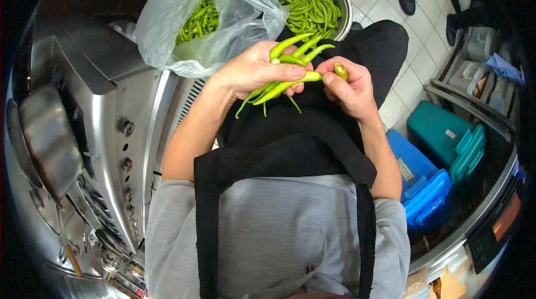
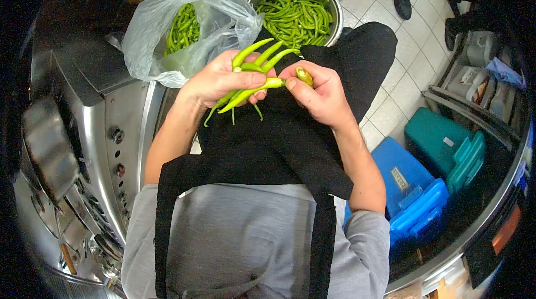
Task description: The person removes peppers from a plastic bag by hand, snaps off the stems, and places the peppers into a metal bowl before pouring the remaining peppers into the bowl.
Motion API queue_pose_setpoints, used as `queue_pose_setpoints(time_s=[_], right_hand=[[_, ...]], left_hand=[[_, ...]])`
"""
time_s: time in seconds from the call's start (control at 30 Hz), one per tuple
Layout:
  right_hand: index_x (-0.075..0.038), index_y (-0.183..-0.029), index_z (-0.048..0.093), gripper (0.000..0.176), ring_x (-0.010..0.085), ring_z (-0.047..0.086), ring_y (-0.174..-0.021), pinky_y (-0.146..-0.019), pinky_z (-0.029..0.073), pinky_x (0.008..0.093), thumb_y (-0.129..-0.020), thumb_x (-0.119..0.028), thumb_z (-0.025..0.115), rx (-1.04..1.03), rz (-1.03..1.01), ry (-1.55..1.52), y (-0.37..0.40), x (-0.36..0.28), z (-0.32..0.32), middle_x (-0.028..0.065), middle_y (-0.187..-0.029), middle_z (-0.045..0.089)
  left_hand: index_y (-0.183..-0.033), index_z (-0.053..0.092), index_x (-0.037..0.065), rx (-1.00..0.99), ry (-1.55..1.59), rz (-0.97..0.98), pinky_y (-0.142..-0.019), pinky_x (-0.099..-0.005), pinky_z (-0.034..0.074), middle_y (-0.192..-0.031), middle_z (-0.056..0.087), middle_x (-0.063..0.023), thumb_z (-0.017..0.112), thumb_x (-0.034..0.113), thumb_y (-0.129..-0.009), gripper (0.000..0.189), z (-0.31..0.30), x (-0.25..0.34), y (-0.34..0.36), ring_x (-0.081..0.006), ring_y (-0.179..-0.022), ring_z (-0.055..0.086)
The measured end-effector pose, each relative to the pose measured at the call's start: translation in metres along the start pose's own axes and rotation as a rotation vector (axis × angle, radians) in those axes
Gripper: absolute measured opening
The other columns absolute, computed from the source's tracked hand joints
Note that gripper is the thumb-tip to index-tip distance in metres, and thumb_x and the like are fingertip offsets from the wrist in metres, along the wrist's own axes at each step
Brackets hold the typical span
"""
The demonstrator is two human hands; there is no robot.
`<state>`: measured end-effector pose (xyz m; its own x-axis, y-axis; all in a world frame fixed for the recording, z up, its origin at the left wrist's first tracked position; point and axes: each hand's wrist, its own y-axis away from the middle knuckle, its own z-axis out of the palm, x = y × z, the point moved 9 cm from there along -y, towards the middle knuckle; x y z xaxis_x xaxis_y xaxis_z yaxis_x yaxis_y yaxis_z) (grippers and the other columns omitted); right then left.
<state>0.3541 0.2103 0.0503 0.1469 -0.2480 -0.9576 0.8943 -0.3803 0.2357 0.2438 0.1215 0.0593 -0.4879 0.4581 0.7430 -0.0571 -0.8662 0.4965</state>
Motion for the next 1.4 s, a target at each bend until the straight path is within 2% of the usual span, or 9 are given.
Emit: queue_pose_setpoints(time_s=[0.07, 0.2, 0.33, 0.5, 0.73, 0.83, 1.07, 1.2, 1.4], right_hand=[[-0.001, -0.099, 0.066, 0.013, 0.0046, 0.046, -0.057, -0.051, 0.037, 0.0218, -0.095, -0.012, 0.060, -0.066, 0.108, -0.362, 0.004, 0.013, 0.004, -0.0029, -0.072, 0.057], [-0.001, -0.101, 0.065, 0.016, 0.0042, 0.045, -0.053, -0.048, 0.035, 0.0215, -0.096, -0.015, 0.060, -0.130, 0.141, -0.433, 0.015, 0.029, 0.023, -0.0028, -0.068, 0.054], [0.001, -0.101, 0.064, 0.016, 0.0039, 0.035, -0.049, -0.044, 0.027, 0.0212, -0.096, -0.013, 0.058, -0.060, 0.130, -0.695, 0.011, 0.035, 0.010, -0.0037, -0.065, 0.047], [0.001, -0.105, 0.061, 0.017, 0.0047, 0.037, -0.052, -0.042, 0.028, 0.0191, -0.097, -0.013, 0.055, 0.075, 0.072, -0.718, 0.014, 0.031, -0.017, -0.0017, -0.069, 0.045], [-0.005, -0.110, 0.058, 0.017, 0.0065, 0.044, -0.064, -0.042, 0.034, 0.0179, -0.099, -0.019, 0.058, 0.230, 0.040, -0.780, 0.013, 0.044, -0.029, -0.0003, -0.077, 0.048], [-0.006, -0.108, 0.058, 0.016, 0.0064, 0.046, -0.064, -0.042, 0.035, 0.0178, -0.098, -0.018, 0.060, 0.235, 0.042, -0.760, 0.005, 0.045, -0.030, -0.0006, -0.077, 0.049], [-0.003, -0.110, 0.060, 0.020, 0.0086, 0.058, -0.072, -0.044, 0.047, 0.0208, -0.096, -0.017, 0.062, 0.141, 0.099, -0.511, -0.017, 0.027, -0.012, 0.0019, -0.083, 0.058], [-0.003, -0.111, 0.061, 0.021, 0.0080, 0.059, -0.070, -0.044, 0.048, 0.0207, -0.096, -0.017, 0.064, 0.167, 0.084, -0.400, -0.023, 0.017, -0.006, 0.0019, -0.084, 0.059], [-0.004, -0.107, 0.062, 0.021, 0.0057, 0.052, -0.056, -0.041, 0.040, 0.0200, -0.096, -0.022, 0.065, 0.163, 0.060, -0.236, -0.030, 0.019, -0.002, -0.0001, -0.073, 0.057]], left_hand=[[-0.107, 0.064, 0.003, -0.039, -0.014, -0.004, -0.054, -0.0225, 0.050, -0.084, 0.068, -0.0071, 0.073, 0.026, -0.087, 0.032, 0.005, -0.002, -0.003, -0.0112, -0.067, 0.064], [-0.111, 0.063, 0.000, -0.083, 0.028, 0.047, -0.062, -0.0257, 0.053, -0.087, 0.069, -0.0087, 0.071, 0.022, -0.090, 0.031, 0.011, 0.004, -0.011, -0.0132, -0.071, 0.065], [-0.113, 0.062, 0.003, 0.272, 0.023, 0.025, -0.050, -0.0236, 0.049, -0.086, 0.069, -0.0063, 0.067, 0.026, -0.093, 0.031, -0.023, 0.015, -0.040, -0.0106, -0.069, 0.065], [-0.107, 0.063, 0.004, 0.434, 0.172, 0.196, -0.072, -0.0387, 0.061, -0.102, 0.068, -0.0068, 0.063, 0.023, -0.096, 0.022, -0.048, 0.040, -0.086, -0.0189, -0.093, 0.065], [-0.109, 0.065, 0.009, 0.400, 0.253, 0.264, -0.088, -0.0421, 0.051, -0.120, 0.068, -0.0116, 0.062, 0.032, -0.097, 0.025, -0.063, 0.047, -0.088, -0.0213, -0.105, 0.065], [-0.110, 0.065, 0.012, 0.181, 0.254, 0.197, -0.098, -0.0467, 0.045, -0.126, 0.066, -0.0118, 0.057, 0.037, -0.099, 0.029, -0.040, 0.040, -0.074, -0.0229, -0.122, 0.058], [-0.109, 0.065, 0.004, 0.147, 0.123, 0.179, -0.096, -0.0373, 0.048, -0.121, 0.067, -0.0172, 0.059, 0.033, -0.098, 0.031, -0.016, 0.038, -0.044, -0.0245, -0.110, 0.064], [-0.106, 0.065, 0.000, 0.200, 0.116, 0.172, -0.083, -0.0313, 0.052, -0.098, 0.069, -0.0082, 0.059, 0.025, -0.099, 0.026, -0.012, 0.031, -0.036, -0.0162, -0.090, 0.065], [-0.111, 0.064, -0.001, 0.209, 0.104, 0.242, -0.090, -0.0336, 0.052, -0.115, 0.067, -0.0134, 0.060, 0.029, -0.099, 0.033, -0.010, 0.024, -0.034, -0.0184, -0.100, 0.064]])
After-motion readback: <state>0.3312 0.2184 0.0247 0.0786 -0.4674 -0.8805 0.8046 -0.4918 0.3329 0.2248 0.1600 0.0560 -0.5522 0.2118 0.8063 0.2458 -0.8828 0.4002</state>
